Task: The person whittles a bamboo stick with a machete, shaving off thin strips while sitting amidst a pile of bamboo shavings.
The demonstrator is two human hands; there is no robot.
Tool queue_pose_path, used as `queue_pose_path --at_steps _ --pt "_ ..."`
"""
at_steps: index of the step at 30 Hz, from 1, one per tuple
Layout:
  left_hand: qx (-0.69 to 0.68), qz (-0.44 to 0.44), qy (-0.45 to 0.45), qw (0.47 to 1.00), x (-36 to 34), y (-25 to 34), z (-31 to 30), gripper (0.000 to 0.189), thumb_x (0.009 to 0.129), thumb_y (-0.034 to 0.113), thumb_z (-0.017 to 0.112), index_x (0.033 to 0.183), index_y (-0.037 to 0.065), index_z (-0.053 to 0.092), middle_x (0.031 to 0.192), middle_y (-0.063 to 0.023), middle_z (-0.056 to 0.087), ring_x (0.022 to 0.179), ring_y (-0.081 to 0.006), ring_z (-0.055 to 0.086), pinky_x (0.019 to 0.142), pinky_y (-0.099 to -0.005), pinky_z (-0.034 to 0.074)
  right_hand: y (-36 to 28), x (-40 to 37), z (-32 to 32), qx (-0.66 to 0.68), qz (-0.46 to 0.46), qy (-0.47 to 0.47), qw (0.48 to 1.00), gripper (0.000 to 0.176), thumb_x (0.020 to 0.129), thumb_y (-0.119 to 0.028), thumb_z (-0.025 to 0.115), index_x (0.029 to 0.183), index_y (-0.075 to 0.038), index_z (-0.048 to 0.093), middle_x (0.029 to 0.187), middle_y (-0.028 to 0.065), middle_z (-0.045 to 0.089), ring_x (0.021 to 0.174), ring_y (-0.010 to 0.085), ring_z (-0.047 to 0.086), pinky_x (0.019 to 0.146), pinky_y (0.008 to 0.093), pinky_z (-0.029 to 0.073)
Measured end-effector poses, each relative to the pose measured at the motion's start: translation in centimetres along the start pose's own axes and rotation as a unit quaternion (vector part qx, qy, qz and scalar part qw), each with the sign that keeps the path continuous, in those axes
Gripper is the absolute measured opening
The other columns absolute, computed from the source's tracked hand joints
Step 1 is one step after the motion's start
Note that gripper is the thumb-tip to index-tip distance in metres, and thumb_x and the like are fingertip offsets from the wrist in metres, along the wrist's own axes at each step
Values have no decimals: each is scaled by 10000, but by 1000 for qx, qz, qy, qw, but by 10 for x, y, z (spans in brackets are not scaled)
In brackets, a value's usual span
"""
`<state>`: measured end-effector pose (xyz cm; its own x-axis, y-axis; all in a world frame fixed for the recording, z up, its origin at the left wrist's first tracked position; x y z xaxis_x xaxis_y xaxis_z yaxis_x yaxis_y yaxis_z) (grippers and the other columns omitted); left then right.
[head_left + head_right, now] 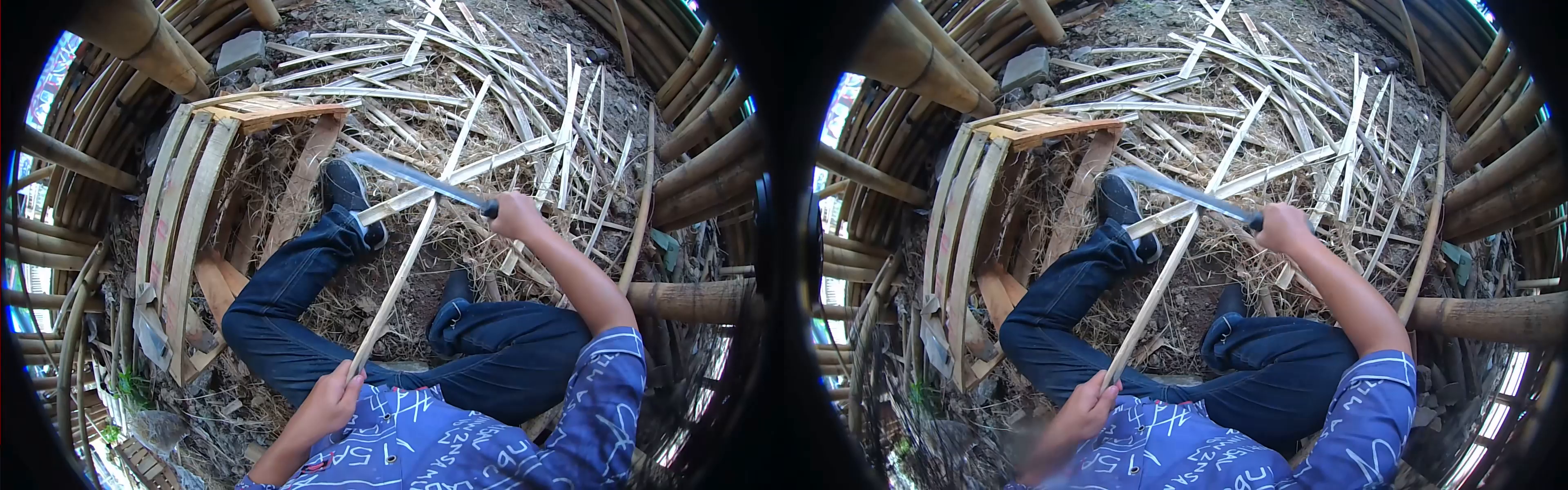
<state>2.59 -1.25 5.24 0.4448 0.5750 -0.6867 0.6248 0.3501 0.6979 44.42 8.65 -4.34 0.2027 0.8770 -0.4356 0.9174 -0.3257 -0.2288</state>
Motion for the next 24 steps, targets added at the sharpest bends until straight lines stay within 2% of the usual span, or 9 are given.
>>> queue_pose_path --at_steps 3,7,10,14,16,19,20,23,24 --pt "-23 19 -9 1000 5 -12 -1 173 970 123 474 1014 -33 535 655 -134 561 576 -194 544 570 -347 436 13 1 -4 -1 48 23 999 235 702 -205 651 884 -66 704 875 180 690 853 334 674 828 422 528" --pt "-31 18 -5 999 15 -2 -2 171 971 126 478 1005 -33 530 642 -131 545 564 -197 526 557 -353 423 -2 -15 10 34 15 10 999 221 693 -184 623 869 -74 700 818 180 684 829 354 668 794 453 527" --pt "7 29 13 999 20 4 -1 184 976 144 480 960 -36 508 638 -170 535 558 -250 538 551 -382 408 -26 -29 18 12 -144 -2 990 210 648 -249 660 793 -98 671 759 161 670 795 357 666 760 453 528" --pt "45 26 25 998 19 10 -2 189 976 151 479 954 -35 504 654 -216 550 591 -343 574 568 -415 419 -39 -18 17 -53 -161 -53 984 209 629 -238 676 786 -101 668 772 145 679 804 340 670 774 434 531" --pt "66 51 38 996 18 13 -3 189 974 153 475 964 -34 503 678 -249 564 650 -421 587 589 -451 426 -27 -8 14 -42 -120 -11 992 230 642 -232 677 826 -94 686 788 150 686 794 339 673 781 429 535" --pt "69 25 32 997 18 14 0 185 974 152 472 968 -31 496 693 -257 572 677 -444 588 600 -463 428 9 11 13 2 1 42 999 188 679 -198 654 824 -89 704 754 160 678 746 366 658 731 445 526" --pt "66 28 31 997 19 15 2 185 974 152 472 968 -31 496 693 -257 572 677 -444 588 600 -463 428 13 11 4 17 39 3 999 224 698 -193 636 836 -27 698 800 226 681 768 370 677 737 449 539" --pt "74 42 29 996 24 16 4 194 972 159 475 971 -34 485 687 -265 563 669 -449 583 602 -466 429 2 -15 0 94 45 28 994 202 711 -171 626 789 8 683 773 238 673 753 376 675 734 459 533" --pt "65 53 17 996 28 11 4 177 969 150 476 965 -26 486 675 -238 560 647 -408 585 597 -449 430 1 -17 10 81 19 -9 996 195 718 -147 616 806 13 685 757 239 668 739 377 674 722 453 535"
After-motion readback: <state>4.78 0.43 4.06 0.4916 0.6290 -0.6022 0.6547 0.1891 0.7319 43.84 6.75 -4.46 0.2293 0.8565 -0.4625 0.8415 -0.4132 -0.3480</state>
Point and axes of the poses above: each hand's wrist, its own x-axis towards the middle knuckle, its own z-axis out of the palm, y = z × x, the point moved 2 cm from there along x, towards the middle knuckle
